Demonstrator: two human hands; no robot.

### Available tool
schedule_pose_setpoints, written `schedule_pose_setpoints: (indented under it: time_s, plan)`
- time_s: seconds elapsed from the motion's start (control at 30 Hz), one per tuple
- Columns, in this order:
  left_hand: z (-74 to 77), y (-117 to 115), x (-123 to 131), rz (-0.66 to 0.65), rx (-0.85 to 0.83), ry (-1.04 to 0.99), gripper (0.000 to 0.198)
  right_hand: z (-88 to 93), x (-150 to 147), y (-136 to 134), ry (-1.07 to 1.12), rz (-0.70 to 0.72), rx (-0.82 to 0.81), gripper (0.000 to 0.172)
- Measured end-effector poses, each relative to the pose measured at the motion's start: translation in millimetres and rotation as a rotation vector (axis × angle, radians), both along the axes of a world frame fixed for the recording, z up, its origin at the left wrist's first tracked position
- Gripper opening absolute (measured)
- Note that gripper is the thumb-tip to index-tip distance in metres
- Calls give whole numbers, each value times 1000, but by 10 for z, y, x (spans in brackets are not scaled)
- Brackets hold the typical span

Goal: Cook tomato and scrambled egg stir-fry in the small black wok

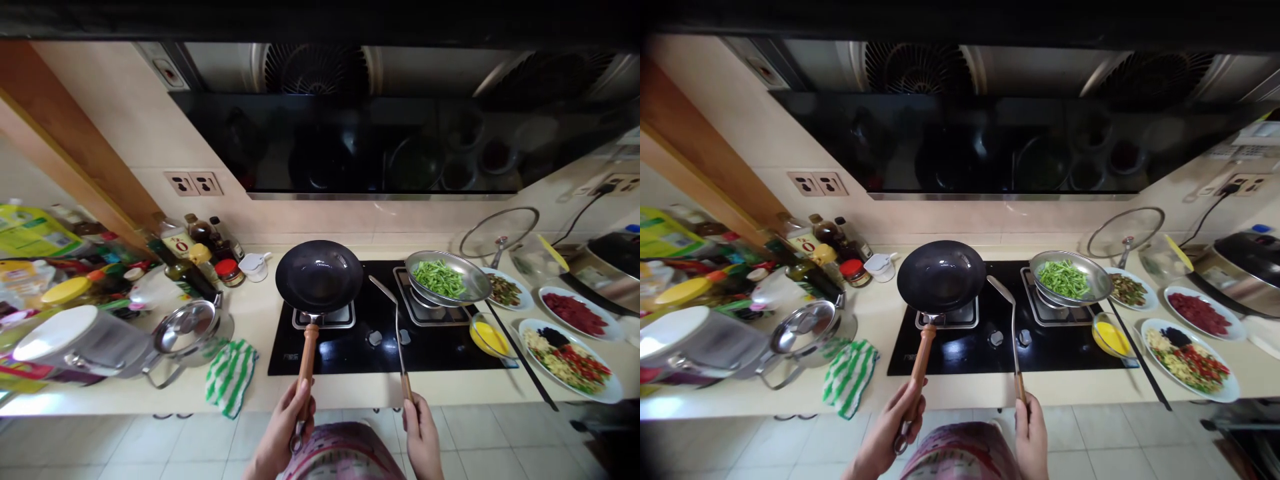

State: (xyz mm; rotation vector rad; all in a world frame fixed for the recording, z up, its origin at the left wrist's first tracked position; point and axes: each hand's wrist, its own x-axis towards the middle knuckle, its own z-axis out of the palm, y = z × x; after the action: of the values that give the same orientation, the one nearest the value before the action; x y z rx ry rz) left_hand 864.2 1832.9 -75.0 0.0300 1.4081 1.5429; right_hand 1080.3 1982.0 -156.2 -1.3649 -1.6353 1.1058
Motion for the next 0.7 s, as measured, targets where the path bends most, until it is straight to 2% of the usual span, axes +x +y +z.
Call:
schedule_pose_setpoints:
  time_s: [0.13, 0.27, 0.4, 0.53, 0.6, 0.7]
  plan:
    - [50, 72, -25, -21, -64, 26, 61, -6, 5, 6, 0, 3, 8, 50]
    - [74, 68, -261, -35, 55, -41, 48, 21, -3, 6, -6, 0, 14, 52]
    - [-106, 32, -472, -84, 123, -38, 41, 23, -8, 16, 1, -1, 7, 52]
    - [-297, 13, -444, -106, 131, -26, 40, -9, -16, 34, 3, -20, -9, 53]
    - [-268, 7, -393, -120, 129, -35, 39, -15, -17, 41, 4, -30, -14, 54]
    - [-62, -20, -355, -126, 70, 5, 40, -5, -11, 41, 9, -41, -4, 52]
